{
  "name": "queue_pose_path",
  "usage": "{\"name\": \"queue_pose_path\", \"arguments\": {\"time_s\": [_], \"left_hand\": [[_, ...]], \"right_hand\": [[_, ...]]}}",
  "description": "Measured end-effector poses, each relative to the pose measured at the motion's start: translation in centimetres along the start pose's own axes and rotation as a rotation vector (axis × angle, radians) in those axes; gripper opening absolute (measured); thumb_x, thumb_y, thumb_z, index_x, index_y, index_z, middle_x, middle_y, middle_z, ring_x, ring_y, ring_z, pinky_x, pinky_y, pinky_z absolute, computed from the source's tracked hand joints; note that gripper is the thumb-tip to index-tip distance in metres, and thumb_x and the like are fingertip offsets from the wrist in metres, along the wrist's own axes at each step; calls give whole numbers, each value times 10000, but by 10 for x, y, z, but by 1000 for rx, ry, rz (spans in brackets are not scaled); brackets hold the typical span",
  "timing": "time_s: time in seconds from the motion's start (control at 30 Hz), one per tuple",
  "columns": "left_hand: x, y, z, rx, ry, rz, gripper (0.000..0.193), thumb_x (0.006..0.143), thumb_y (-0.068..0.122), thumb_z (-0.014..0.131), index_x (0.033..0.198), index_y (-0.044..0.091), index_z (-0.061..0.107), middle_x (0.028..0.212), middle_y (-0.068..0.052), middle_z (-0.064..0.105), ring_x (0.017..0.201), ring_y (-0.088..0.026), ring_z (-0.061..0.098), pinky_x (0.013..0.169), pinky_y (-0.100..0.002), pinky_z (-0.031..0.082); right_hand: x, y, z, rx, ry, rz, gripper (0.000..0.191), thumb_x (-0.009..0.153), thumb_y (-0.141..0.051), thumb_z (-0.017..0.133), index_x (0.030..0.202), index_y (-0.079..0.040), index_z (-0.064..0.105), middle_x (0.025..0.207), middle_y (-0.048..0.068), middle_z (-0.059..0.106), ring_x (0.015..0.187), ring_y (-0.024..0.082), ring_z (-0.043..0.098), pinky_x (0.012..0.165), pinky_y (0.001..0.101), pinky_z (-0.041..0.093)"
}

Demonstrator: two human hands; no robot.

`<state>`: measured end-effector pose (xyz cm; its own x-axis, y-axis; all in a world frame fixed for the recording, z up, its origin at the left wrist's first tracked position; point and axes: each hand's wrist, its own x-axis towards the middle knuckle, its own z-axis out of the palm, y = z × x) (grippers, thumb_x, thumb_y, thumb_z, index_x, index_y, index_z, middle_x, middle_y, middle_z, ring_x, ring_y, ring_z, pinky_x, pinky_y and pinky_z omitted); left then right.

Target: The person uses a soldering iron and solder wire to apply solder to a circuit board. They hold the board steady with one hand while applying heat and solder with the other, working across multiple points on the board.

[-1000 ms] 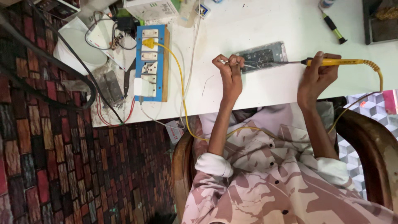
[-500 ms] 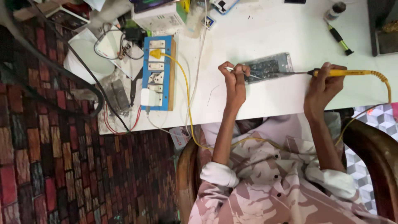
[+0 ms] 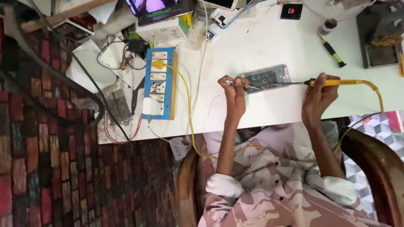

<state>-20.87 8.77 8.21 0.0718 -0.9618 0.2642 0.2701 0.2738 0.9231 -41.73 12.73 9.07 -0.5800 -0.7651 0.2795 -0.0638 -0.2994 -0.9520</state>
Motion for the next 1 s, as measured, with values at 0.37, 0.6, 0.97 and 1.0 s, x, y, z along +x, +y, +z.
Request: {"name": "queue_pose_path", "arguments": {"time_s": [0.37,0.6,0.97,1.0], "left_hand": [[18,-3,8,27,14,38,166,1134,98,361,1102,108,199,866,-125,580,834,-172,522,886,-330,446],[14,3,4,73,-1,42,157,1134,96,345,1106,111,191,872,-133,587,837,-169,512,897,-331,439],[12,4,4,1,-22,12,168,1138,83,355,1115,110,191,886,-117,552,863,-161,466,928,-326,414],[14,3,4,8,-26,13,169,1134,85,353,1116,113,188,885,-115,554,864,-159,470,935,-324,416]], "right_hand": [[25,-2,5,115,1,69,159,1178,-171,522,1088,-49,473,774,-15,489,574,34,389,514,209,334],[18,-3,8,113,25,76,190,1199,-205,487,1084,-55,463,788,-17,460,605,38,387,536,208,340],[16,10,-2,220,23,17,258,1242,-291,459,1135,-60,419,802,30,459,587,79,429,552,229,419],[17,11,-2,212,14,0,257,1240,-289,463,1141,-55,419,823,35,466,588,90,447,557,238,430]]}}
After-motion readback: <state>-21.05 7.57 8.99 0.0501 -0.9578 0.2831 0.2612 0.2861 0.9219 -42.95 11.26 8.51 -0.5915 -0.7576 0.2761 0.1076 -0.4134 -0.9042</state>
